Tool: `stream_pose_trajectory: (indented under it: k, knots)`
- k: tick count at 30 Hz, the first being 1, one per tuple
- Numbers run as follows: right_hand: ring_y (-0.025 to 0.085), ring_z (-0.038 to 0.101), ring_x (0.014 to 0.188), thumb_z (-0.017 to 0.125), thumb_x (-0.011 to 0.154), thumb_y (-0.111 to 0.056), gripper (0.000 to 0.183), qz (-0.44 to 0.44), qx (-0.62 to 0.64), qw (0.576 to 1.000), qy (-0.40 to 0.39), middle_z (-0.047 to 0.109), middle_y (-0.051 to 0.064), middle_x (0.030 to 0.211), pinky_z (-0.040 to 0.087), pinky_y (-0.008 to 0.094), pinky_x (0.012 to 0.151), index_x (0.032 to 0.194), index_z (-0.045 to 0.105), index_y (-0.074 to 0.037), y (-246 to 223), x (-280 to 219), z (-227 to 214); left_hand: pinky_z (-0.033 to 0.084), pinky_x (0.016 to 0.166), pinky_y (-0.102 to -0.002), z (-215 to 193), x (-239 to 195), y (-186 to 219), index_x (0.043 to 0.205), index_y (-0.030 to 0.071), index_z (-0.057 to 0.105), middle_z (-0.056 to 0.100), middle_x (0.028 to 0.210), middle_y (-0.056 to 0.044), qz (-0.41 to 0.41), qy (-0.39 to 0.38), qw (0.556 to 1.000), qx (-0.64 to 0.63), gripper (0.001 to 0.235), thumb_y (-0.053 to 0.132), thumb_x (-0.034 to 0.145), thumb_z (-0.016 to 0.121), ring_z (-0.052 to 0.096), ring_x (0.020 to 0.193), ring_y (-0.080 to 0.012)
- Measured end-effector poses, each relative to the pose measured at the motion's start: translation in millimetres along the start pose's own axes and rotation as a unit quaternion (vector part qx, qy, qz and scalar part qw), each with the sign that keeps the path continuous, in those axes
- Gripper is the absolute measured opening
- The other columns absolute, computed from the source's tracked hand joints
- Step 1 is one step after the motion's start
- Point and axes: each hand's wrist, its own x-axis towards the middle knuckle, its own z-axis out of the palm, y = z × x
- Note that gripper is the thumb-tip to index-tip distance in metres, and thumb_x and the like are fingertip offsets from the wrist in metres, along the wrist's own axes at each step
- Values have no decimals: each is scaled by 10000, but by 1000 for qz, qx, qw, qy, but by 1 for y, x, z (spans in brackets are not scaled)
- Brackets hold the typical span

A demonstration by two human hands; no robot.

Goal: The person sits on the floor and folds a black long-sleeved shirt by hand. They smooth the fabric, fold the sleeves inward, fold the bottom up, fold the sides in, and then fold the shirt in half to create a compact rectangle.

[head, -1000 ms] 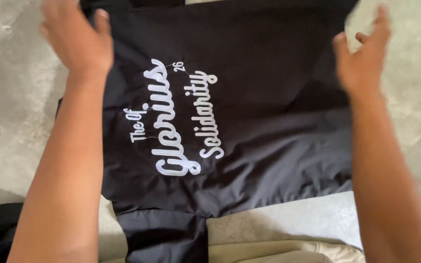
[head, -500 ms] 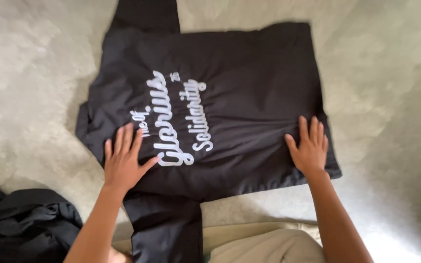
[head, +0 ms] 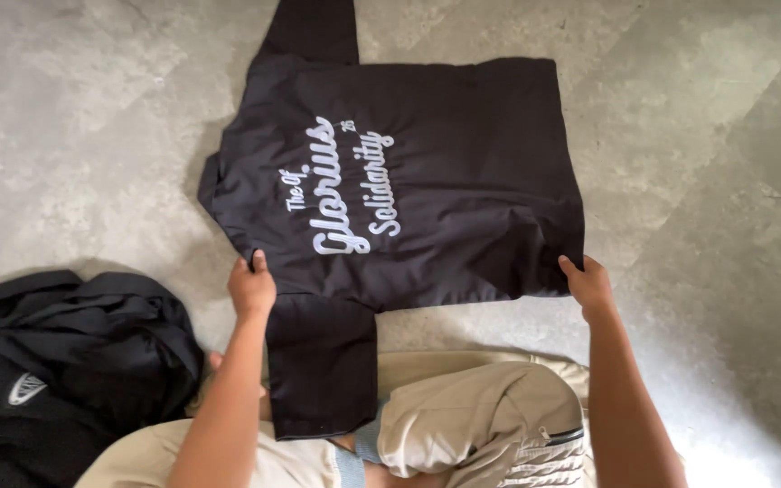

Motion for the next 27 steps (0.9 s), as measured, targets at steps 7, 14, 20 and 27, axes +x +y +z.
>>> stream_pose_trajectory:
  k: [7,14,20,27]
  knots:
    - [311,629,786,675,791,-278,187,-3,10,993,119,634,55,698,495,394,678,954,682,-189,105,57,-12,531,711,-389,-35,3,-4,902,130,573,617,821,-52,-8,85,996,1,276,391,960,504,628,836,-249]
    - [423,521,1062,621,848,-282,412,-144,-128,974,124,535,205,1115,411,504,888,1192,536,-74,-5,-12,13,450,802,-479,-82,-51,68,1262,131,483,464,1211,-126,97,93,974,182,472,274,832,612,485,1071,-343]
    - [367,410,1239,576,835,-344,525,-308,-272,911,29,423,190,1308,392,470,968,1309,456,-152,-93,-55,81,492,776,-398,-58,-39,108,1207,101,550,509,1222,-150,408,112,894,150,345,75,863,557,551,1062,-318]
    - [378,-6,1388,320,898,-581,673,-208,-313,924,-71,27,192,1509,81,575,1084,1472,141,-276,-139,-56,123,155,1038,-635,-30,-19,122,1426,204,298,192,1502,-141,372,-163,885,225,726,567,826,483,139,1386,-346]
